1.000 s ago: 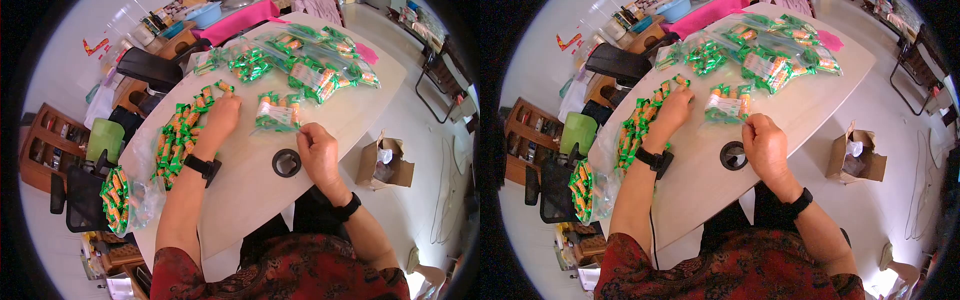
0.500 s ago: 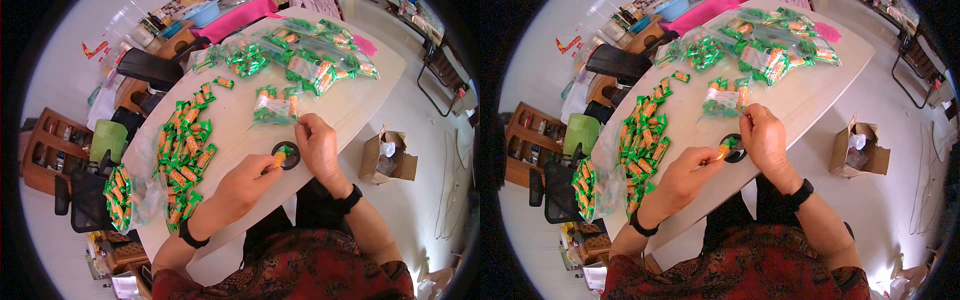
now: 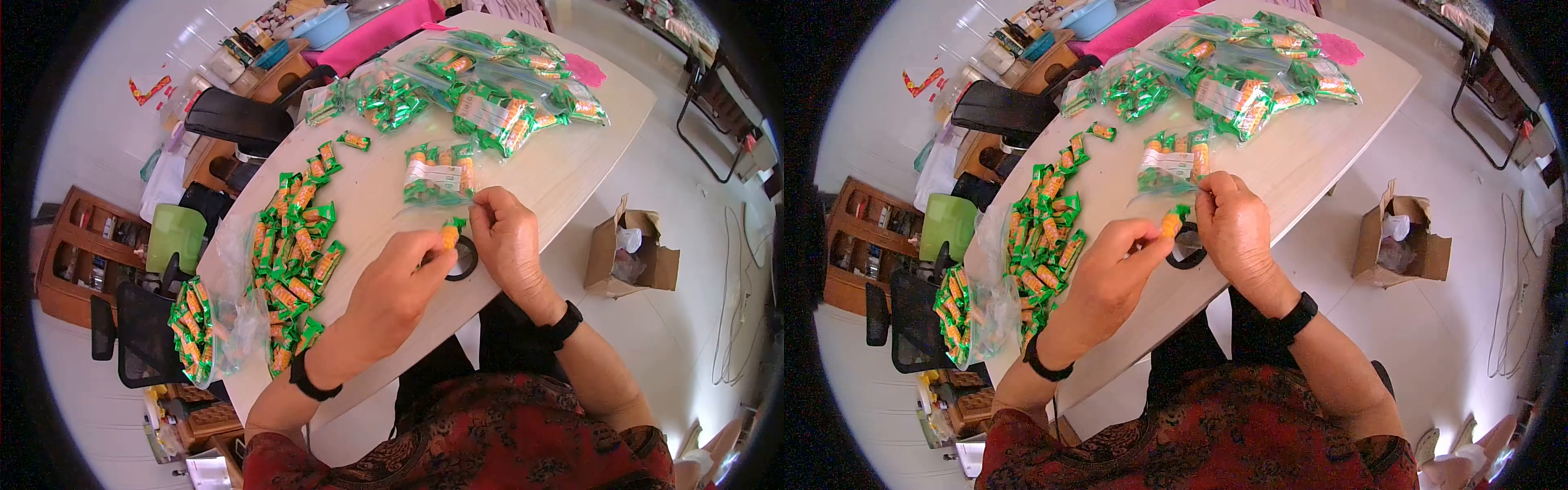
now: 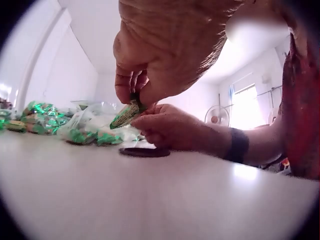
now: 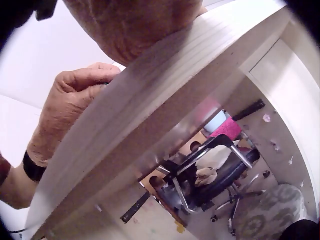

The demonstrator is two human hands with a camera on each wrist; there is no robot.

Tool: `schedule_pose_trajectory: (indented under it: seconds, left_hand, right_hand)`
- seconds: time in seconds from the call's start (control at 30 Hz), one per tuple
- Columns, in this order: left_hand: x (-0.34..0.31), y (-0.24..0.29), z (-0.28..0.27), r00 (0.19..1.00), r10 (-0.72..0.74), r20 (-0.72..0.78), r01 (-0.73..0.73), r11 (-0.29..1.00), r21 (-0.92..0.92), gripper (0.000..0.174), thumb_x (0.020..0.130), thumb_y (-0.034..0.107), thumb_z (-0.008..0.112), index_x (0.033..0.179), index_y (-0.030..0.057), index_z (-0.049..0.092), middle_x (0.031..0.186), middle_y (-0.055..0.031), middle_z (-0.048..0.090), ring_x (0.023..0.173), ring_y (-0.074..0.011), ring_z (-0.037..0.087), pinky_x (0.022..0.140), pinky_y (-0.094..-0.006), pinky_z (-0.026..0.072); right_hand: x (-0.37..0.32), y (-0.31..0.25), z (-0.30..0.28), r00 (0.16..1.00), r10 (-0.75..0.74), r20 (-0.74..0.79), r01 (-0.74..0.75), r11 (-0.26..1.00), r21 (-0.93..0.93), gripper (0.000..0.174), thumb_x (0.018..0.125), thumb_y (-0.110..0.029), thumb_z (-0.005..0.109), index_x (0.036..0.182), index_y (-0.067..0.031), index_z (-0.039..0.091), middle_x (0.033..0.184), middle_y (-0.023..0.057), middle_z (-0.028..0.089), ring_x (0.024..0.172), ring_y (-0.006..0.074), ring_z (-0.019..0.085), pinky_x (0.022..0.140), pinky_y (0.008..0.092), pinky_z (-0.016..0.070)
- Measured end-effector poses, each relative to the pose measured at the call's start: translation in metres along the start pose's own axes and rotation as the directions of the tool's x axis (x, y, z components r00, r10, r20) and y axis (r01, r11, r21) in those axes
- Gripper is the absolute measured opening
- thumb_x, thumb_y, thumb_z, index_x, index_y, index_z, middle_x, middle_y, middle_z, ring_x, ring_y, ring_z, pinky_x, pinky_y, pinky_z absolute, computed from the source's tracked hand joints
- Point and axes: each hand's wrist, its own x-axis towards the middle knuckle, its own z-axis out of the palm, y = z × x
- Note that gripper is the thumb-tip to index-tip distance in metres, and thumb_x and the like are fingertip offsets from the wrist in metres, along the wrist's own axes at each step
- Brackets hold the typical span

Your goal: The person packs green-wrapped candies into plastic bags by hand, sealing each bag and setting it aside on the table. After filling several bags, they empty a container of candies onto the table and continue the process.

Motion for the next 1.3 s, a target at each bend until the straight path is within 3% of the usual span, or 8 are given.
schedule_pose_trajectory:
  seconds: [0.17, 0.33, 0.53, 0.9, 1.0, 1.1, 1.17, 1.3]
  left_hand:
    - [-0.01, 0.003, -0.009, 0.998, -0.064, -0.006, 0.063, 0.996, -0.067, 0.028, 0.076, -0.003, 0.063, 0.104, -0.0046, 0.062, 0.103, -0.0149, 0.057, 0.09, -0.0291, 0.059, 0.071, -0.0348, 0.0516]
    - [-0.003, -0.011, 0.002, 0.999, 0.021, -0.036, -0.017, 0.996, 0.089, 0.028, 0.076, -0.001, 0.064, 0.103, -0.0052, 0.062, 0.102, -0.0154, 0.057, 0.09, -0.0306, 0.058, 0.071, -0.0351, 0.0508]
    - [0.009, -0.017, 0.011, 0.998, 0.044, 0.055, -0.05, 0.992, 0.114, 0.029, 0.078, -0.001, 0.063, 0.106, -0.0016, 0.063, 0.105, -0.0141, 0.059, 0.092, -0.0297, 0.06, 0.074, -0.0349, 0.0519]
    - [0.018, -0.027, 0.026, 0.999, 0.05, 0.022, -0.053, 0.98, 0.191, 0.024, 0.078, 0.001, 0.062, 0.101, -0.0047, 0.062, 0.103, -0.0142, 0.057, 0.091, -0.0313, 0.058, 0.074, -0.0368, 0.0496]
    - [0.032, -0.04, 0.032, 0.992, 0.124, 0.006, -0.121, 0.958, 0.259, 0.022, 0.076, 0.001, 0.06, 0.098, -0.0044, 0.062, 0.102, -0.0133, 0.057, 0.088, -0.0297, 0.057, 0.073, -0.0368, 0.048]
    - [0.045, -0.048, 0.039, 0.979, 0.197, -0.052, -0.163, 0.91, 0.382, 0.009, 0.072, 0.004, 0.06, 0.08, 0.0008, 0.057, 0.093, -0.0091, 0.053, 0.078, -0.0253, 0.053, 0.065, -0.0366, 0.0429]
    - [0.051, -0.049, 0.039, 1.0, 0.009, 0.025, -0.018, 0.907, 0.421, 0.015, 0.073, 0.003, 0.063, 0.088, 0.0012, 0.058, 0.104, -0.011, 0.057, 0.087, -0.0275, 0.055, 0.074, -0.0383, 0.0423]
    - [0.063, -0.058, 0.049, 0.994, -0.095, -0.061, 0.112, 0.903, 0.414, 0.024, 0.068, 0.004, 0.069, 0.089, 0.003, 0.057, 0.104, -0.0095, 0.056, 0.092, -0.0289, 0.054, 0.079, -0.0406, 0.0408]
  right_hand:
    - [-0.001, -0.001, -0.001, 0.999, 0.02, 0.029, -0.02, 1.0, 0.007, 0.008, 0.083, -0.005, 0.063, 0.09, -0.0037, 0.059, 0.083, 0.0169, 0.064, 0.073, 0.0368, 0.063, 0.063, 0.043, 0.051]
    - [-0.001, -0.002, 0.0, 1.0, 0.02, 0.023, -0.02, 1.0, 0.023, 0.008, 0.082, -0.004, 0.063, 0.089, -0.0032, 0.059, 0.083, 0.0172, 0.064, 0.072, 0.037, 0.063, 0.063, 0.0425, 0.0512]
    - [-0.001, 0.0, 0.0, 0.999, 0.045, 0.017, -0.046, 0.997, 0.066, 0.007, 0.082, -0.003, 0.063, 0.089, -0.0023, 0.06, 0.083, 0.0178, 0.065, 0.072, 0.0367, 0.064, 0.063, 0.041, 0.0513]
    - [0.0, -0.001, -0.001, 0.998, 0.048, 0.034, -0.051, 0.996, 0.074, 0.007, 0.083, -0.005, 0.063, 0.089, -0.002, 0.06, 0.083, 0.0183, 0.064, 0.072, 0.0365, 0.064, 0.064, 0.0412, 0.0512]
    - [0.0, -0.002, -0.002, 0.998, 0.053, 0.037, -0.055, 0.997, 0.062, 0.008, 0.083, -0.006, 0.063, 0.089, -0.002, 0.06, 0.083, 0.0181, 0.064, 0.073, 0.0366, 0.063, 0.064, 0.0421, 0.051]
    - [0.0, -0.001, -0.002, 0.999, 0.026, 0.038, -0.027, 0.999, 0.029, 0.008, 0.083, -0.006, 0.063, 0.089, -0.0022, 0.06, 0.083, 0.018, 0.064, 0.073, 0.0367, 0.063, 0.064, 0.0428, 0.0509]
    - [-0.001, 0.0, -0.001, 0.999, 0.025, 0.041, -0.027, 0.999, 0.044, 0.007, 0.083, -0.005, 0.063, 0.088, -0.0021, 0.06, 0.082, 0.0177, 0.064, 0.071, 0.0368, 0.063, 0.063, 0.0426, 0.0506]
    - [-0.001, -0.002, -0.001, 0.999, 0.024, 0.033, -0.026, 0.998, 0.06, 0.007, 0.082, -0.004, 0.063, 0.088, -0.002, 0.06, 0.082, 0.0176, 0.063, 0.07, 0.0368, 0.062, 0.061, 0.042, 0.0505]
